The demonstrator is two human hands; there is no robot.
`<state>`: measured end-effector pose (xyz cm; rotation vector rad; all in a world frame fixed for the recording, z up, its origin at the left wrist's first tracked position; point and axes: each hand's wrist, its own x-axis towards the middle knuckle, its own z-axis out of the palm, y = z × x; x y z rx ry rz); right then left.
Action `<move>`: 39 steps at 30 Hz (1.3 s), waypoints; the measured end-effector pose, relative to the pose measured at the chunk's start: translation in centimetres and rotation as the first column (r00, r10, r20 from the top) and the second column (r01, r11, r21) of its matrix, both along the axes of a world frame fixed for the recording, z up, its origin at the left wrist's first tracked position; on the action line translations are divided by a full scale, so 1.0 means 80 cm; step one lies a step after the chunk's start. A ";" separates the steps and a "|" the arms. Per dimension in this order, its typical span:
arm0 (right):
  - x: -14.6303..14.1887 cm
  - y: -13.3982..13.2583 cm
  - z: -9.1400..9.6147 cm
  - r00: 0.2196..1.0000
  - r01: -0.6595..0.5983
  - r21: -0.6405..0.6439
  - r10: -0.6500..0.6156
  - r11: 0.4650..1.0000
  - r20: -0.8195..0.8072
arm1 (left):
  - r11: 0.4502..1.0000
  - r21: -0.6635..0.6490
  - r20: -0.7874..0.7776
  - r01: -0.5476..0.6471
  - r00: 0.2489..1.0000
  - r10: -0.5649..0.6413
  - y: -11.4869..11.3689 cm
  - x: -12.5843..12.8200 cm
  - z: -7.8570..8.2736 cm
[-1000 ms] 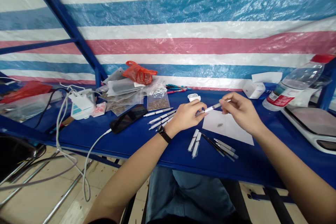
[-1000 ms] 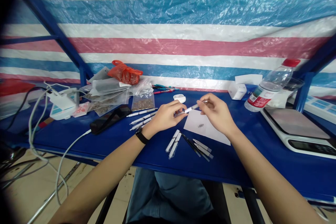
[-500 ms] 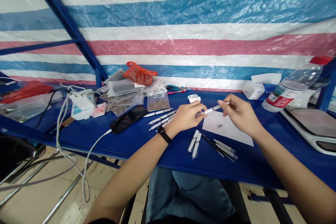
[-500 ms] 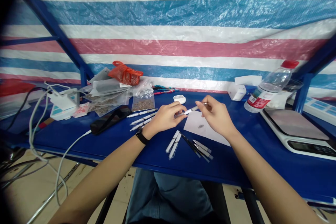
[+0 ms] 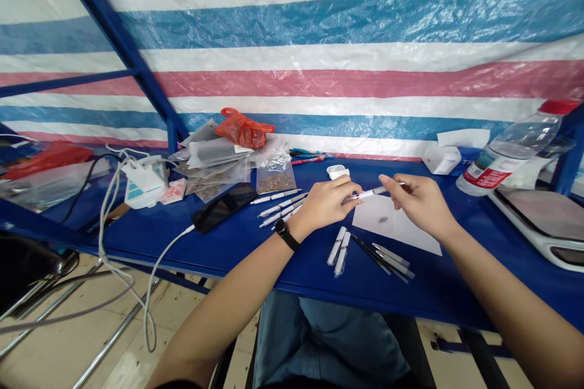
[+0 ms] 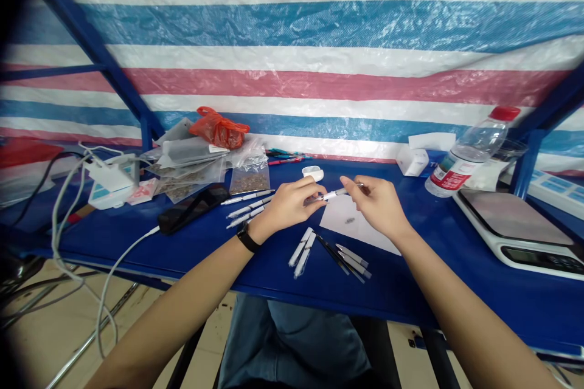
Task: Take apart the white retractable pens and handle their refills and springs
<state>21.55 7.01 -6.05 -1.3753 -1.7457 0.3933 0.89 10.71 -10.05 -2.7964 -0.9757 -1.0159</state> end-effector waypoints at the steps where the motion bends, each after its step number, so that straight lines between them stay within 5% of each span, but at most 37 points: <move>1: -0.001 0.000 -0.001 1.000 0.011 -0.017 -0.011 1.000 -0.020 | 0.999 0.054 -0.026 0.000 1.000 0.001 0.000 0.000 0.000; 4: -0.003 0.001 -0.003 0.991 0.037 -0.101 -0.049 0.994 -0.124 | 0.977 0.215 -0.099 -0.007 0.995 0.029 -0.001 0.001 0.002; 7: -0.005 0.003 -0.002 0.974 0.021 -0.148 -0.054 0.989 -0.218 | 0.976 0.217 -0.069 -0.028 0.997 0.044 -0.005 0.003 0.006; 11: -0.004 0.003 0.000 0.964 0.002 -0.111 -0.032 0.994 -0.264 | 0.995 -0.099 0.176 -0.002 0.984 0.020 -0.010 0.004 0.010; 18: -0.002 0.004 -0.001 0.975 -0.019 -0.066 0.004 0.998 -0.223 | 0.891 -0.412 0.269 0.191 0.960 -0.081 -0.005 0.008 0.009; 28: -0.008 0.004 -0.007 0.951 -0.036 -0.150 -0.012 0.988 -0.310 | 0.995 -0.098 0.228 0.000 0.974 0.022 -0.006 0.007 0.003; 34: -0.007 0.005 -0.006 0.947 -0.016 -0.086 -0.013 0.996 -0.322 | 0.934 -0.325 0.266 0.147 0.962 -0.059 -0.010 0.008 0.009; 39: -0.006 0.005 -0.006 0.943 -0.021 -0.081 -0.007 0.997 -0.334 | 0.960 -0.265 0.250 0.088 0.968 -0.020 -0.004 0.009 0.003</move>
